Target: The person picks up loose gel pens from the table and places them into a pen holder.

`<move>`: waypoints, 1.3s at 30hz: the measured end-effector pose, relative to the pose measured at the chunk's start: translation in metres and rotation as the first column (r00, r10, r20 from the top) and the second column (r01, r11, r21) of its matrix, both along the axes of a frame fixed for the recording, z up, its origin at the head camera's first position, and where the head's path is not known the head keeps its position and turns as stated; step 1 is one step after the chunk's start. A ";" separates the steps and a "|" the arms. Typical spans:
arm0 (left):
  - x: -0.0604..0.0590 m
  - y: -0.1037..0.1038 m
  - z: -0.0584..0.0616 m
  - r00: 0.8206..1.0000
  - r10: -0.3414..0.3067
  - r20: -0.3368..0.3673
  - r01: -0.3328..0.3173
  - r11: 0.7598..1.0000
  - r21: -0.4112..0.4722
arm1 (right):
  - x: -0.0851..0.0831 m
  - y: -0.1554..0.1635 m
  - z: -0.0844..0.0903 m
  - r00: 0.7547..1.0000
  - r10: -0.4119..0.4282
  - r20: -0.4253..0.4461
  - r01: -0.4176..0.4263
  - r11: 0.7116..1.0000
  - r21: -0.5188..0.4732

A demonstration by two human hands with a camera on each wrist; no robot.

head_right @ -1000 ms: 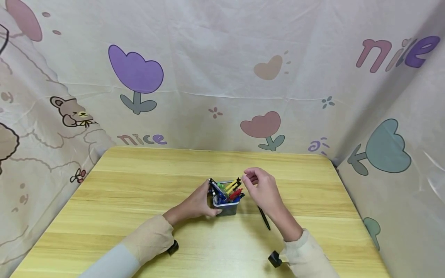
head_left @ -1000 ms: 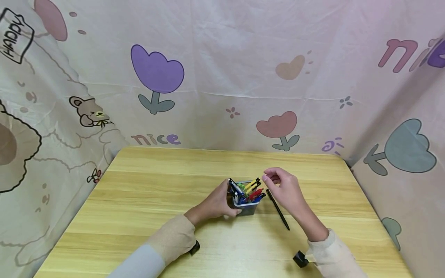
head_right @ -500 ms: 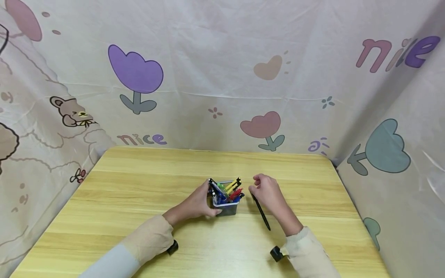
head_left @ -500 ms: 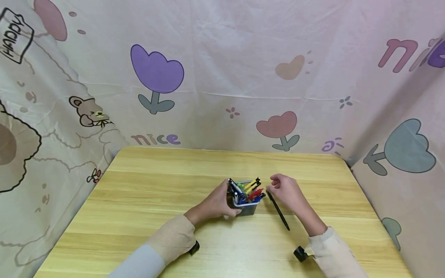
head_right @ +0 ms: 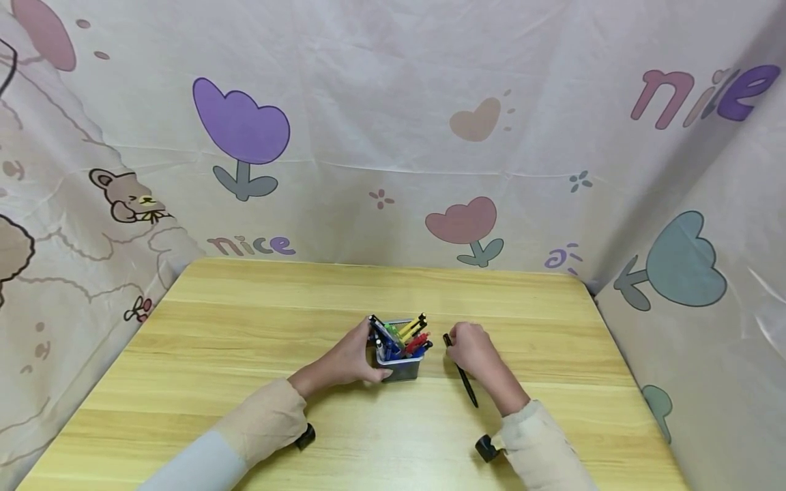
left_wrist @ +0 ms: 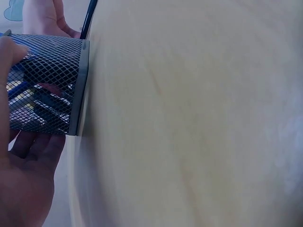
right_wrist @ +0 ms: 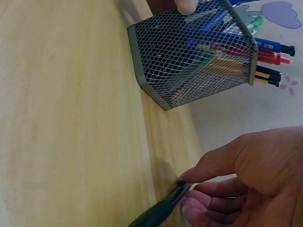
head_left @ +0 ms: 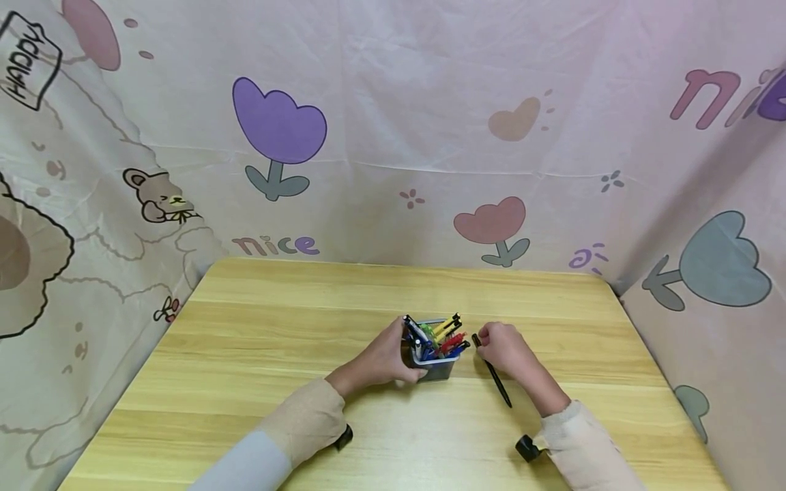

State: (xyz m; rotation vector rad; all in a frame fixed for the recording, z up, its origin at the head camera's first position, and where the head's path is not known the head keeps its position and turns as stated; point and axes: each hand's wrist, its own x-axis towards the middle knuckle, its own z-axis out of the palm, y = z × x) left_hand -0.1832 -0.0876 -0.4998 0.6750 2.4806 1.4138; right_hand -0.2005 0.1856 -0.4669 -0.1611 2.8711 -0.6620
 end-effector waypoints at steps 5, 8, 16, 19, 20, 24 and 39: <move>0.000 0.000 0.001 1.000 0.004 -0.003 -0.004 1.000 -0.006 | -0.001 -0.001 -0.001 0.999 -0.020 0.042 0.019 1.000 0.003; 0.000 0.000 0.001 1.000 0.002 -0.006 -0.002 1.000 -0.008 | -0.001 -0.002 0.000 0.998 -0.019 0.057 0.019 1.000 0.002; -0.001 -0.001 -0.001 0.999 -0.025 -0.021 0.025 1.000 0.003 | 0.001 -0.001 0.001 0.999 -0.018 0.045 0.019 1.000 -0.011; -0.001 -0.002 -0.001 0.999 -0.028 -0.021 0.028 1.000 0.007 | 0.002 0.000 0.004 1.000 -0.005 0.002 0.005 1.000 -0.019; -0.001 -0.002 -0.001 0.999 -0.029 -0.020 0.029 1.000 0.007 | 0.002 0.000 0.005 1.000 0.003 -0.017 -0.003 1.000 -0.022; 0.000 -0.001 -0.001 0.999 -0.027 -0.016 0.028 1.000 0.010 | 0.003 -0.001 0.013 0.996 0.017 -0.086 -0.022 0.998 -0.052; 0.000 -0.001 -0.001 1.000 -0.010 -0.016 0.010 1.000 -0.006 | 0.015 -0.011 0.055 0.917 -0.045 -0.397 -0.062 0.966 -0.252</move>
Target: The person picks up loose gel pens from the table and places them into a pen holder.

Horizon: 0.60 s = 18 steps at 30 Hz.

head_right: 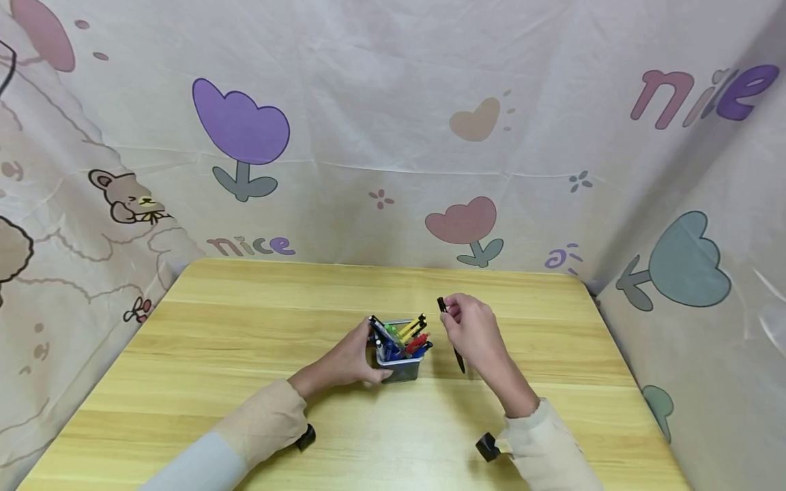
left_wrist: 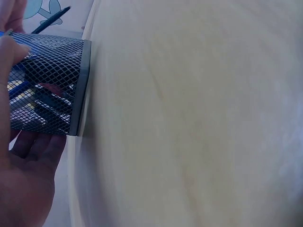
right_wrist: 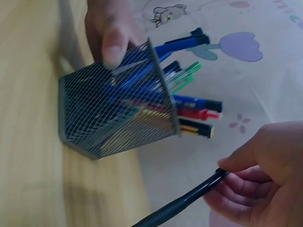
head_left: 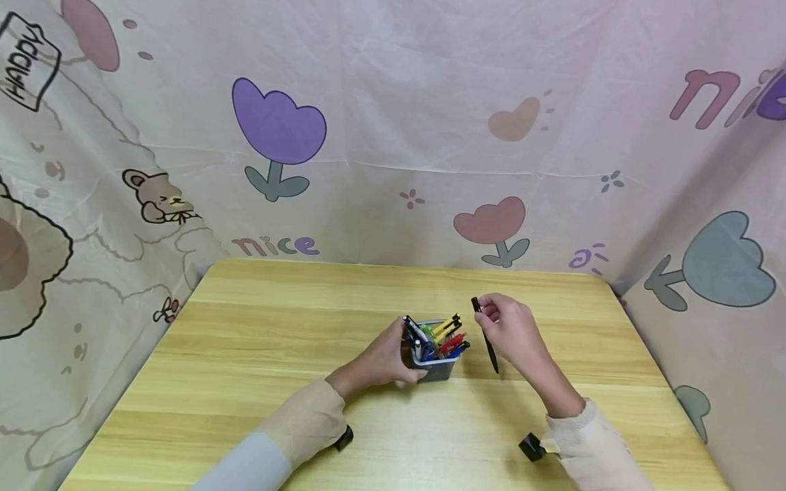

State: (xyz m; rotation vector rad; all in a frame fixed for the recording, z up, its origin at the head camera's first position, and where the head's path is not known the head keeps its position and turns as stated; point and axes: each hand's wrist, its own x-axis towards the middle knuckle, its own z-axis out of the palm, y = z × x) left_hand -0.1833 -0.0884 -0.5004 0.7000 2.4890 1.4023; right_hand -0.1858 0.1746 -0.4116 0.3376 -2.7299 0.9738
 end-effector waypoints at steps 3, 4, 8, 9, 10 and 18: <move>0.000 -0.001 0.000 1.000 -0.002 0.001 0.002 1.000 0.004 | 0.002 -0.002 0.008 0.998 -0.017 -0.061 0.012 0.997 -0.072; 0.000 -0.001 -0.001 1.000 -0.004 0.003 0.004 1.000 0.006 | 0.003 -0.002 0.011 0.996 -0.023 -0.083 0.015 0.995 -0.094; 0.000 -0.001 -0.001 1.000 -0.004 0.008 0.004 1.000 0.005 | 0.009 -0.003 0.022 0.982 -0.023 -0.188 -0.009 0.986 -0.167; -0.001 -0.001 -0.001 1.000 -0.003 0.009 0.003 1.000 0.005 | 0.010 -0.003 0.024 0.975 -0.021 -0.222 -0.021 0.983 -0.185; -0.001 -0.001 -0.001 1.000 -0.003 0.010 0.003 1.000 0.003 | 0.011 -0.004 0.026 0.966 -0.022 -0.257 -0.031 0.979 -0.202; -0.001 -0.001 -0.002 1.000 0.003 0.004 -0.003 1.000 -0.008 | 0.017 -0.006 0.038 0.882 -0.013 -0.470 -0.167 0.926 -0.338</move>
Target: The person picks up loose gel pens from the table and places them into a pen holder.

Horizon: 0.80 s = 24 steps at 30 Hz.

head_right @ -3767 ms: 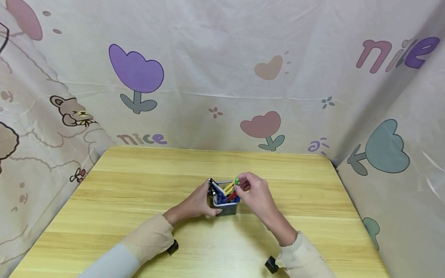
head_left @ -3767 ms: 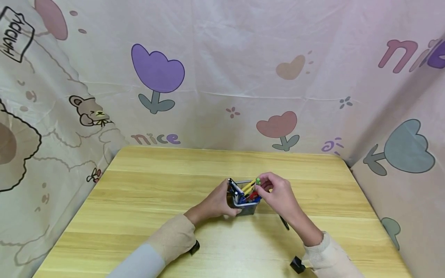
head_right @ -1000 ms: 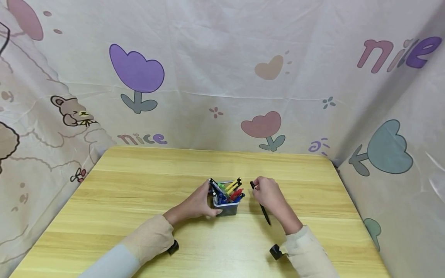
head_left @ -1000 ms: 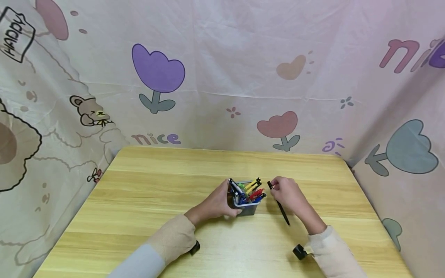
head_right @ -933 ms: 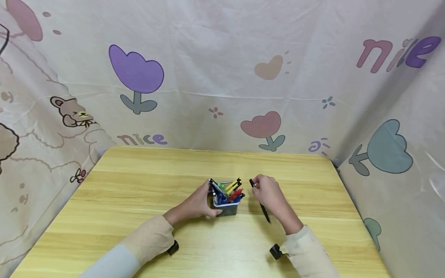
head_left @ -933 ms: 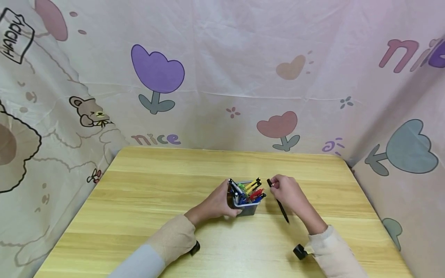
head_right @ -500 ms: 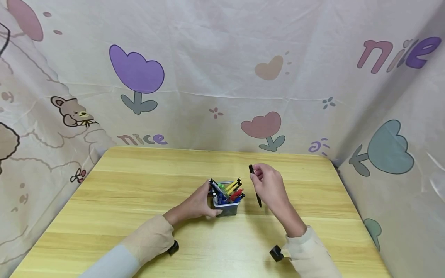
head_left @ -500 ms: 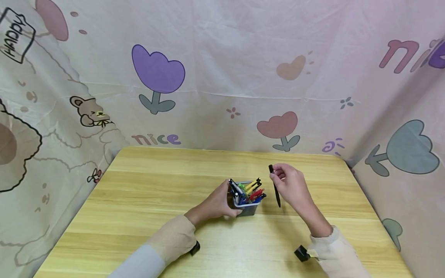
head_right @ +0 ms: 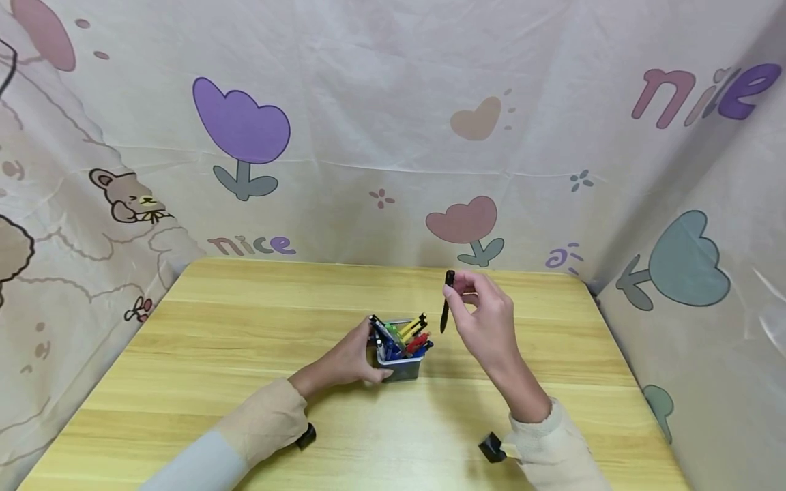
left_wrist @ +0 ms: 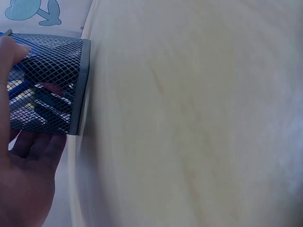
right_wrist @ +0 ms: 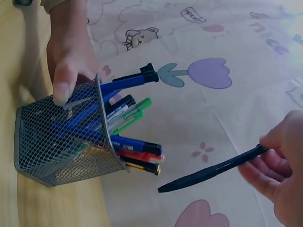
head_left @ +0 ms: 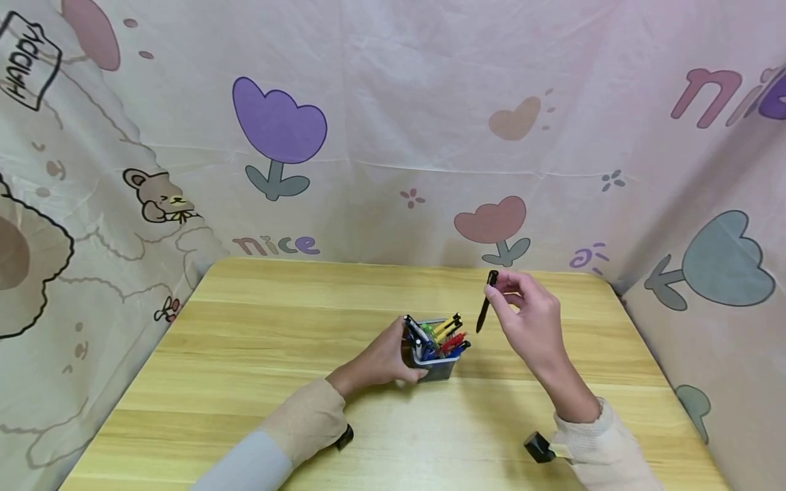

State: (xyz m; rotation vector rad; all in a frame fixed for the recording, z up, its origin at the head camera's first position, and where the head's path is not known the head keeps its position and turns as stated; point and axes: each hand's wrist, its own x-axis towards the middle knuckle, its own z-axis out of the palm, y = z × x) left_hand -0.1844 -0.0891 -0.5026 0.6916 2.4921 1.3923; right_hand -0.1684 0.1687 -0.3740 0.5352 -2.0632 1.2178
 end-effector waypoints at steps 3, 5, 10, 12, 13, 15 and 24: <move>0.000 0.001 0.000 1.000 0.000 -0.002 0.000 1.000 0.000 | 0.002 -0.002 0.002 0.997 0.058 -0.041 -0.060 0.997 -0.057; 0.000 0.001 0.001 1.000 -0.001 -0.002 0.001 1.000 -0.001 | 0.003 -0.003 0.003 0.994 0.105 -0.044 -0.109 0.988 -0.108; 0.000 0.001 0.002 1.000 -0.005 0.000 0.005 1.000 -0.005 | 0.003 -0.008 -0.001 0.977 0.213 -0.017 -0.211 0.951 -0.228; 0.000 0.001 0.002 1.000 -0.008 0.002 0.008 1.000 -0.005 | 0.003 -0.010 -0.005 0.973 0.232 0.007 -0.224 0.944 -0.242; 0.000 0.001 0.003 1.000 -0.008 0.002 0.008 1.000 -0.006 | 0.003 -0.012 -0.007 0.971 0.238 0.026 -0.225 0.944 -0.243; 0.000 0.000 0.003 1.000 -0.010 0.001 0.010 1.000 -0.008 | 0.002 -0.013 -0.013 0.967 0.243 0.077 -0.219 0.946 -0.239; -0.001 0.000 0.001 1.000 -0.023 0.005 0.023 0.999 0.029 | -0.001 -0.017 -0.039 0.964 0.211 0.164 -0.200 0.976 -0.083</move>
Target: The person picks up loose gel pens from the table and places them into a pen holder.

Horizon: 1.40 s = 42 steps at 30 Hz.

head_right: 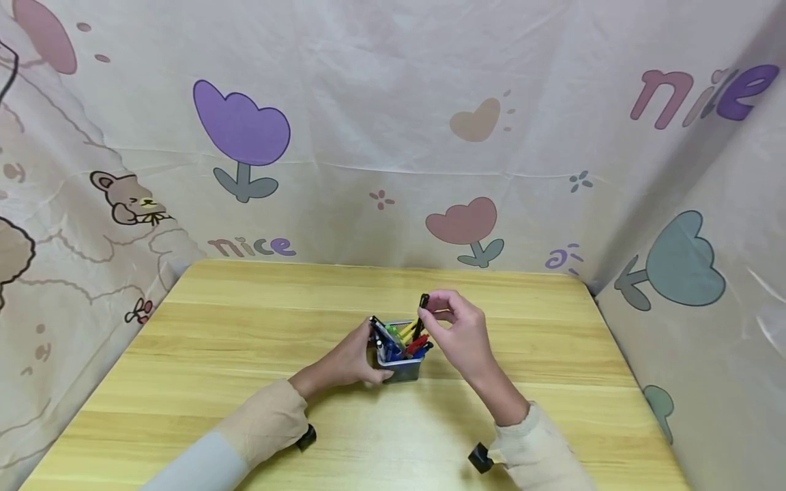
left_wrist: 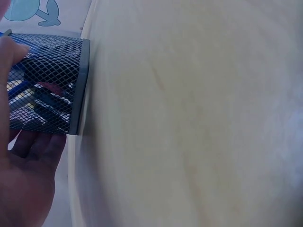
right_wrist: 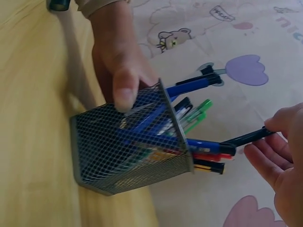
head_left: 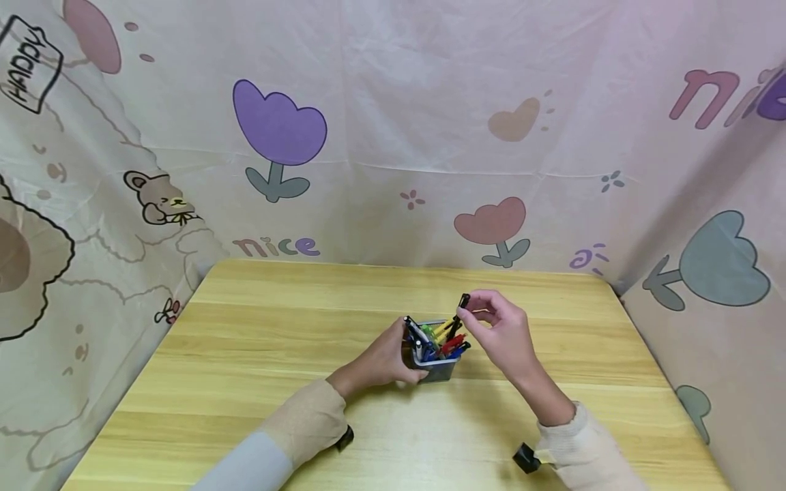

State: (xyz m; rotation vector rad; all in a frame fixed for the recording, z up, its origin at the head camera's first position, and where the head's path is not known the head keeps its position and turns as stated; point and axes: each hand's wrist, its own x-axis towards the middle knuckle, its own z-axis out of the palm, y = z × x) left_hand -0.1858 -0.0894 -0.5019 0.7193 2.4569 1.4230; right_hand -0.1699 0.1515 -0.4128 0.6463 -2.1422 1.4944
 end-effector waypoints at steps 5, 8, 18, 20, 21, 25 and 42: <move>0.000 0.000 -0.001 1.000 0.001 0.000 -0.001 1.000 -0.001 | 0.000 -0.001 -0.007 1.000 -0.007 -0.026 0.010 0.994 0.106; -0.001 0.000 -0.001 1.000 -0.001 0.002 0.001 1.000 0.001 | 0.001 -0.002 -0.009 0.999 -0.022 -0.030 0.027 0.986 0.166; -0.001 0.000 -0.002 1.000 -0.011 -0.001 0.011 1.000 0.013 | 0.006 -0.006 -0.011 0.996 -0.089 -0.002 0.085 0.943 0.321; -0.001 0.000 -0.002 1.000 -0.011 -0.008 0.011 1.000 0.015 | 0.007 -0.007 -0.012 0.995 -0.099 0.014 0.088 0.933 0.349; -0.001 0.000 -0.002 1.000 -0.011 -0.012 0.012 1.000 0.015 | 0.008 -0.008 -0.012 0.995 -0.103 0.017 0.089 0.928 0.363; -0.001 0.000 -0.003 1.000 -0.011 -0.024 0.011 1.000 0.015 | 0.010 -0.010 -0.013 0.993 -0.114 0.012 0.099 0.907 0.409; -0.001 0.000 -0.003 1.000 0.000 0.007 0.000 0.999 0.036 | 0.013 -0.014 -0.012 0.994 -0.107 -0.037 0.112 0.864 0.491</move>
